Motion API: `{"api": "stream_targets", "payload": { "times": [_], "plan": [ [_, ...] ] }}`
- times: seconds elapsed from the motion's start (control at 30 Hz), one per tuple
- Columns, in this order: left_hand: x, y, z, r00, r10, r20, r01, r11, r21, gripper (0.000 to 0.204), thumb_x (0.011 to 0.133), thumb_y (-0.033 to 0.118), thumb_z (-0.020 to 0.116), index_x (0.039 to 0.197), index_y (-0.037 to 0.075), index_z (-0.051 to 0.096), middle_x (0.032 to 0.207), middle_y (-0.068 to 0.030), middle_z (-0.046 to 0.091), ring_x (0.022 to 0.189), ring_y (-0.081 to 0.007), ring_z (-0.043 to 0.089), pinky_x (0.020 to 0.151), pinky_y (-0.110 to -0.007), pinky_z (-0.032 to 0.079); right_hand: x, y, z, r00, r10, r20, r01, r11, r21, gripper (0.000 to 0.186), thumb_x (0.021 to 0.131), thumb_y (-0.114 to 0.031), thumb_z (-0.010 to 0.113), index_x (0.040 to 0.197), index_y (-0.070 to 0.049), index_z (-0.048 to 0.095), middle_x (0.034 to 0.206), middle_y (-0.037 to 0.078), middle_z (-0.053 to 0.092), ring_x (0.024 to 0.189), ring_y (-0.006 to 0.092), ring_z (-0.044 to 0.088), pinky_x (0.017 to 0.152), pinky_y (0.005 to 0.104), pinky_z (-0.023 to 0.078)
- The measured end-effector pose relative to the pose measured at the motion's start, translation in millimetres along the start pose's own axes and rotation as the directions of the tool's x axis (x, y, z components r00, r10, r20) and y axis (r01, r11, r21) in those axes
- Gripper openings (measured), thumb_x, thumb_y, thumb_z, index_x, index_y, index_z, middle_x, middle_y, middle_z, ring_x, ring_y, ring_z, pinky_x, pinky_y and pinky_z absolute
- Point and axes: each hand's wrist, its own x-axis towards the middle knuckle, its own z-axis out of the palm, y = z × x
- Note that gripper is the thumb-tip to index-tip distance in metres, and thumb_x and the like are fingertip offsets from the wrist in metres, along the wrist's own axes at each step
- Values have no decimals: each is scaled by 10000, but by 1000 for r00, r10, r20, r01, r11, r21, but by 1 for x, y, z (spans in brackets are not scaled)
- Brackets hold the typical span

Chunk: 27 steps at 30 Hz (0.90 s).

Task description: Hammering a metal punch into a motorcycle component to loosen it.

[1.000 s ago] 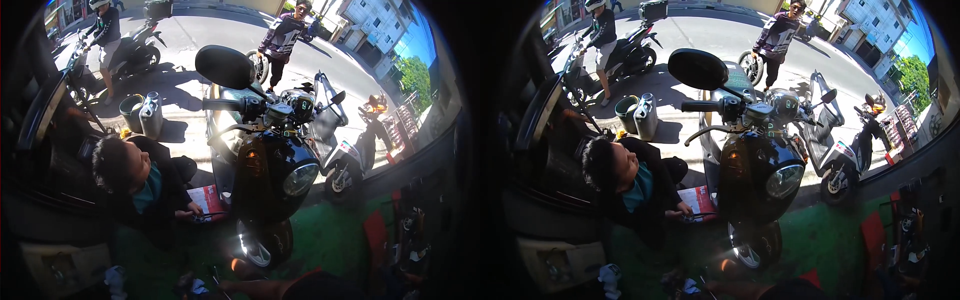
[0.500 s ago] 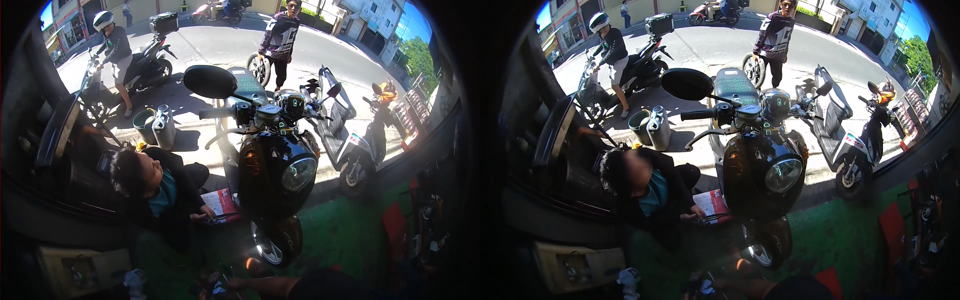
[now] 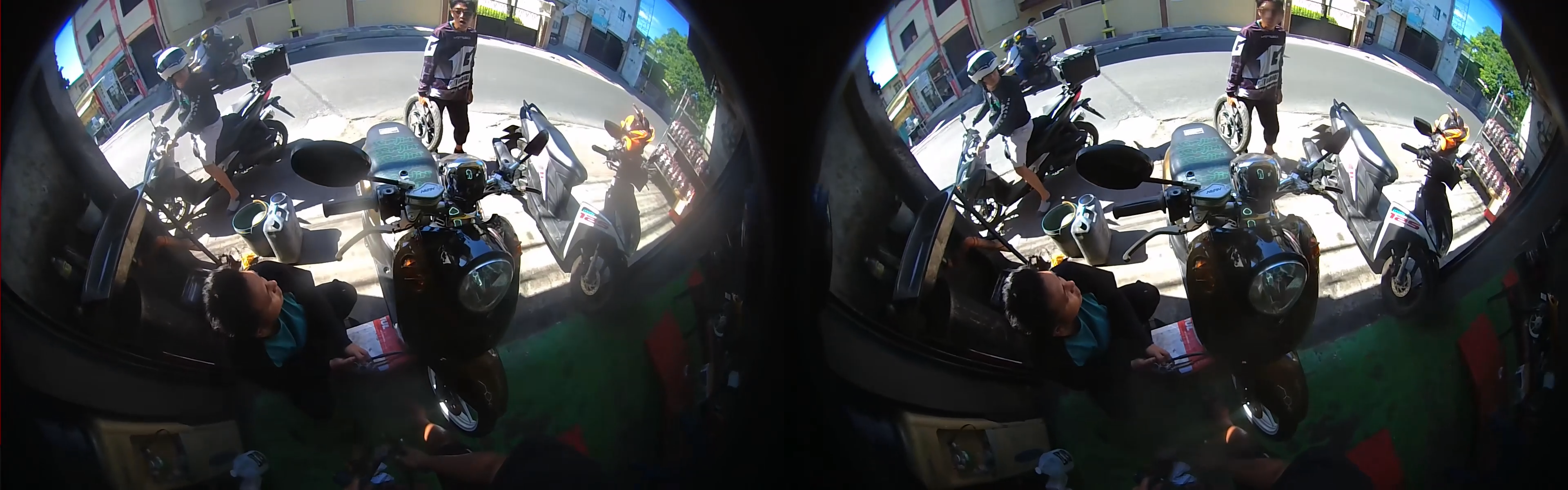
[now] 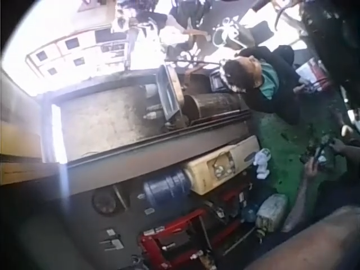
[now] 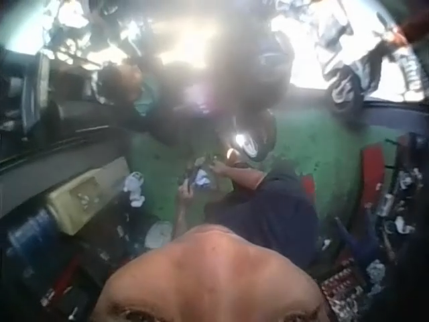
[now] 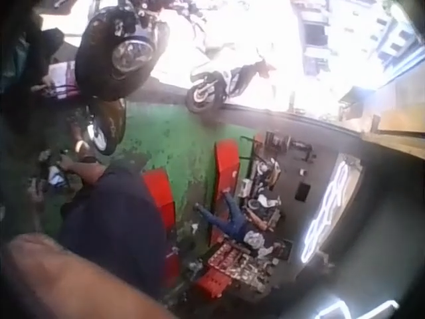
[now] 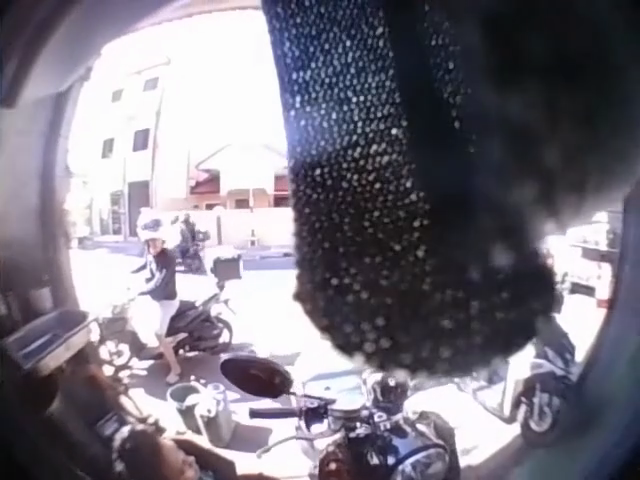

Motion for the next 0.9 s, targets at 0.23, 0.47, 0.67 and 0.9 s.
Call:
{"api": "stream_targets", "payload": {
  "times": [0.23, 0.47, 0.67, 0.9],
  "plan": [
    [19, 10, -15, 996, 69, 61, -71, 997, 35, 320, 1003, 289, 660, 1176, 21, 678, 867, -235, 713, 759, -458, 690, 638, -496, 531, 1, 9, -6, 991, -73, -111, 80, 995, 56, 615, 1022, -468, 507, 1513, -98, 490, 1388, 253, 615, 1288, 398, 600, 1079, 478, 482],
    [22, 19, -5, 989, -28, 147, 33, 999, -34, 304, 983, 278, 681, 1172, 39, 686, 876, -233, 708, 757, -468, 672, 652, -518, 526, 6, 10, -25, 986, 167, -28, -160, 974, 160, 520, 1020, -458, 521, 1348, -69, 628, 1153, 204, 722, 1075, 357, 701, 892, 489, 548],
    [0, 7, 15, 986, -71, 153, 68, 997, 21, 339, 984, 253, 663, 1235, 25, 668, 1016, -262, 712, 934, -479, 681, 755, -558, 524, 12, 10, -50, 999, -50, -8, 50, 998, 39, 482, 1017, -433, 507, 1340, -92, 615, 1223, 180, 672, 1088, 344, 650, 938, 493, 493],
    [-15, 4, 23, 994, 105, -12, -103, 989, 104, 373, 1013, 246, 614, 1291, -1, 645, 1128, -289, 697, 1073, -485, 659, 863, -518, 525, 24, -20, -81, 987, -89, 131, 125, 944, -304, 598, 1016, -533, 417, 1466, -147, 498, 1457, 155, 543, 1324, 350, 498, 1146, 549, 353]
  ]
}}
